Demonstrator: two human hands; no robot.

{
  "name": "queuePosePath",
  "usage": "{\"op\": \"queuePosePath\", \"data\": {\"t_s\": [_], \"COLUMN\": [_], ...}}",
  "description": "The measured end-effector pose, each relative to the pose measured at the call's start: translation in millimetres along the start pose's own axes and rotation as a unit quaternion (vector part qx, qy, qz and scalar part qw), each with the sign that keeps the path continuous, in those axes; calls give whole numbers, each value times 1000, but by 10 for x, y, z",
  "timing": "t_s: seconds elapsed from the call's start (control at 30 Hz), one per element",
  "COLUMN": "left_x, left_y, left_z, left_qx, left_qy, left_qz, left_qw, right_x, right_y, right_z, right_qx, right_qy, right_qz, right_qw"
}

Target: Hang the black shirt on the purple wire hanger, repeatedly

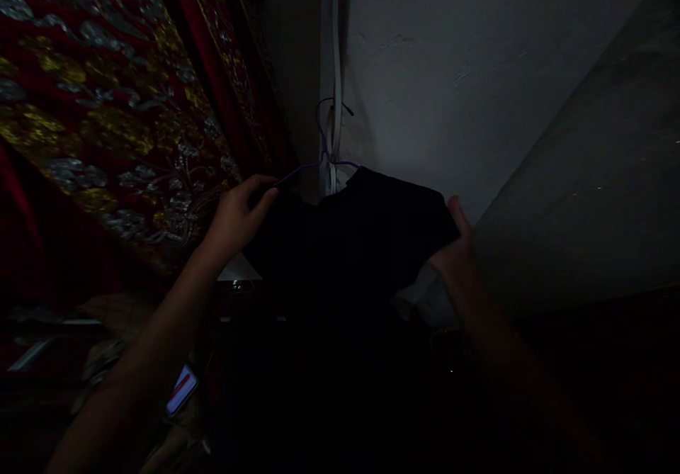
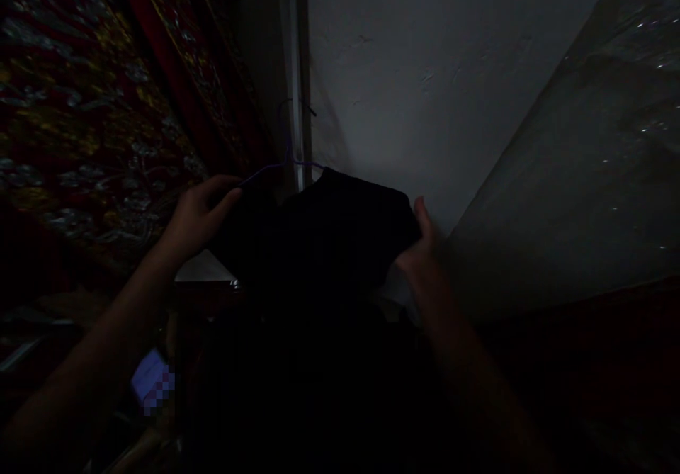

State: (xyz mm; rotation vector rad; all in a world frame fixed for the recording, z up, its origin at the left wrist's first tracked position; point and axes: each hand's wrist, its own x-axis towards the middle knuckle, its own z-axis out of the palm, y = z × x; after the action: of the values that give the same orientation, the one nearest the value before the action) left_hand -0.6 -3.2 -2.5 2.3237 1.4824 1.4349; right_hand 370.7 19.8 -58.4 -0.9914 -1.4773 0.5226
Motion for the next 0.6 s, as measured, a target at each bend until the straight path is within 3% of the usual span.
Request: {"op": "queuePosePath", "data": {"t_s": [0.13, 0.23, 0.3, 0.4, 0.53, 0.6], "left_x": [116, 270, 353, 377, 220, 124], "left_y": [48, 39, -1, -60, -10, 87], "left_z": [45, 95, 110, 110, 99, 102], "left_qx": [19, 48, 51, 4, -71, -104], "left_qy": [14, 19, 24, 30, 57, 26], "left_qz": [-10, -20, -22, -33, -56, -29], "left_qw": [1000, 998, 998, 999, 994, 994], "right_x": [204, 269, 203, -10, -256, -326], "right_y": [-95, -382, -584, -781, -728, -571], "right_z": [-73, -16, 41, 88, 147, 248], "right_qx": [162, 198, 196, 182, 156, 85], "right_qy": [4, 26, 7, -112, -349, -367], "right_qz": [90, 98, 91, 87, 71, 32], "right_qw": [983, 975, 976, 973, 921, 926]}}
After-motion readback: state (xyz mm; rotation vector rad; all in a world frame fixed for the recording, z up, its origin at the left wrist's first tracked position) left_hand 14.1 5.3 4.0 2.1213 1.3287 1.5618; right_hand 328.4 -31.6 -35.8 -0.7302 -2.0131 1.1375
